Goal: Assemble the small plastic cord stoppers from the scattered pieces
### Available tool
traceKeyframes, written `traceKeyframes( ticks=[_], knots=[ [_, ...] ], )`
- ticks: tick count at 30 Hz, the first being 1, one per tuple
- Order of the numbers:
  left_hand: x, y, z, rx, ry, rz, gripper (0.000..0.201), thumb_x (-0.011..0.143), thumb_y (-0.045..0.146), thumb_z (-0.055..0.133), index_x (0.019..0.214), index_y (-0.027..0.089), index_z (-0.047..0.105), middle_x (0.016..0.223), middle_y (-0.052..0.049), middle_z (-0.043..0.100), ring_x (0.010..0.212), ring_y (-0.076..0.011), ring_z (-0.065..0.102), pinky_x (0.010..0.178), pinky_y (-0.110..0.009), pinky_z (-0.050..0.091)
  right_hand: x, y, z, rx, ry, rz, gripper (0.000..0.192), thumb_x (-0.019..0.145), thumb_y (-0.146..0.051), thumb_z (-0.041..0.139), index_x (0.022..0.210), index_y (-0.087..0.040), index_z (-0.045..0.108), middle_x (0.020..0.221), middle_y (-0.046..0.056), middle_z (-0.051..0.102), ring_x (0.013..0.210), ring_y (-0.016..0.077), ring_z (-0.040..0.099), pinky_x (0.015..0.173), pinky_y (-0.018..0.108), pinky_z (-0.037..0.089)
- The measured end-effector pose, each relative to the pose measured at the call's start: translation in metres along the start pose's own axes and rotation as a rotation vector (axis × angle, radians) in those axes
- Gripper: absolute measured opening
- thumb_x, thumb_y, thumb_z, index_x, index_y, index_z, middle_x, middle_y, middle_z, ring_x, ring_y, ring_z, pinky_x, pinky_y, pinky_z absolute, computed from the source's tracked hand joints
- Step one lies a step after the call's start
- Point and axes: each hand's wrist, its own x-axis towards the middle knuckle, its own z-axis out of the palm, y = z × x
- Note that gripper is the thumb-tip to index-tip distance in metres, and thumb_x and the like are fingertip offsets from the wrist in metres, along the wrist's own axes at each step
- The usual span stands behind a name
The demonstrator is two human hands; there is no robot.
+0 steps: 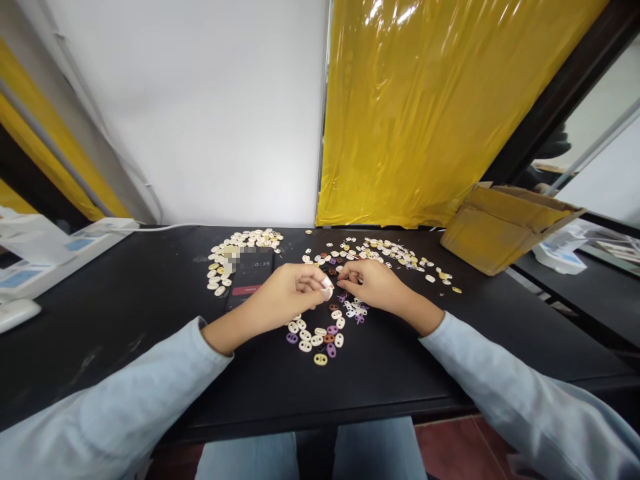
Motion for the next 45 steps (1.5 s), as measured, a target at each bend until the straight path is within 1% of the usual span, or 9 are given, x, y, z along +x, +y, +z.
traceKeyframes(
  ticks=[4, 8, 11, 13, 18, 21, 28, 38, 45],
  knots=[
    [0.001, -0.005, 0.002, -0.054, -0.025, -0.039, 0.014, 0.08, 0.025, 0.069, 0.091, 0.016, 0.07, 0.075, -0.001, 0.069, 0.062, -0.0116, 0.062, 0.054, -0.021, 0.05, 0.0, 0.001, 0.004, 0.082, -0.003, 0.001, 0.006, 0.08, -0.016, 0.064, 0.083, -0.018, 0.067, 0.066, -0.001, 0.065, 0.06, 0.0126, 0.057, 0.058, 0.025, 0.038],
    [0.003, -0.012, 0.003, -0.075, -0.011, -0.041, 0.01, 0.081, 0.024, 0.068, 0.088, 0.016, 0.068, 0.073, 0.0, 0.066, 0.062, -0.0109, 0.061, 0.054, -0.02, 0.048, -0.003, -0.002, 0.001, 0.21, 0.035, -0.104, 0.007, 0.077, -0.012, 0.061, 0.078, -0.018, 0.065, 0.074, 0.0, 0.066, 0.064, 0.0122, 0.057, 0.061, 0.025, 0.043],
    [0.005, -0.015, 0.003, -0.093, 0.02, -0.04, 0.008, 0.083, 0.023, 0.066, 0.083, 0.016, 0.064, 0.07, 0.001, 0.063, 0.062, -0.0098, 0.059, 0.055, -0.02, 0.047, -0.006, -0.007, -0.004, 0.444, 0.047, -0.113, 0.002, 0.079, -0.016, 0.064, 0.078, -0.018, 0.064, 0.076, 0.001, 0.067, 0.064, 0.0122, 0.059, 0.062, 0.026, 0.048],
    [0.006, -0.015, 0.002, -0.103, 0.044, -0.038, 0.009, 0.083, 0.024, 0.066, 0.083, 0.015, 0.062, 0.072, 0.001, 0.064, 0.061, -0.0095, 0.059, 0.056, -0.02, 0.047, -0.009, -0.011, -0.006, 0.601, 0.03, -0.095, 0.005, 0.08, -0.022, 0.068, 0.08, -0.018, 0.065, 0.076, 0.001, 0.068, 0.065, 0.0132, 0.062, 0.064, 0.028, 0.051],
    [0.006, -0.012, 0.003, -0.125, 0.072, -0.003, 0.011, 0.083, 0.024, 0.067, 0.086, 0.015, 0.063, 0.072, 0.001, 0.063, 0.062, -0.0101, 0.06, 0.058, -0.021, 0.049, -0.01, -0.017, -0.003, 0.76, -0.011, -0.087, 0.016, 0.078, -0.03, 0.074, 0.088, -0.017, 0.072, 0.084, 0.005, 0.074, 0.076, 0.0165, 0.069, 0.074, 0.032, 0.056],
    [0.005, -0.012, 0.005, -0.137, 0.078, 0.012, 0.01, 0.082, 0.023, 0.068, 0.085, 0.014, 0.063, 0.072, 0.001, 0.064, 0.062, -0.0104, 0.061, 0.059, -0.022, 0.05, -0.01, -0.019, 0.0, 0.789, 0.009, -0.059, 0.019, 0.076, -0.027, 0.076, 0.089, -0.017, 0.069, 0.08, 0.004, 0.072, 0.074, 0.0155, 0.068, 0.073, 0.031, 0.056],
    [0.005, -0.015, 0.007, -0.077, 0.1, 0.043, 0.01, 0.082, 0.019, 0.066, 0.089, 0.012, 0.066, 0.073, -0.001, 0.067, 0.067, -0.0131, 0.066, 0.061, -0.023, 0.053, -0.01, -0.021, 0.005, 0.789, 0.07, -0.005, 0.019, 0.073, -0.024, 0.076, 0.083, -0.018, 0.061, 0.069, -0.001, 0.064, 0.061, 0.0116, 0.06, 0.06, 0.027, 0.05],
    [0.004, -0.012, 0.01, -0.088, 0.109, 0.036, 0.01, 0.082, 0.018, 0.068, 0.088, 0.011, 0.066, 0.073, -0.002, 0.066, 0.065, -0.0119, 0.065, 0.061, -0.022, 0.054, -0.009, -0.024, 0.007, 0.824, 0.076, 0.006, 0.024, 0.07, -0.026, 0.078, 0.079, -0.018, 0.058, 0.066, -0.003, 0.062, 0.059, 0.0108, 0.059, 0.06, 0.026, 0.048],
    [0.004, -0.01, 0.01, -0.123, 0.099, 0.055, 0.01, 0.082, 0.02, 0.069, 0.085, 0.011, 0.065, 0.073, -0.002, 0.066, 0.062, -0.0106, 0.065, 0.058, -0.021, 0.054, -0.011, -0.026, 0.005, 0.886, 0.069, -0.009, 0.022, 0.068, -0.018, 0.078, 0.077, -0.018, 0.058, 0.064, -0.004, 0.06, 0.055, 0.0093, 0.055, 0.054, 0.024, 0.045]
  ],
)
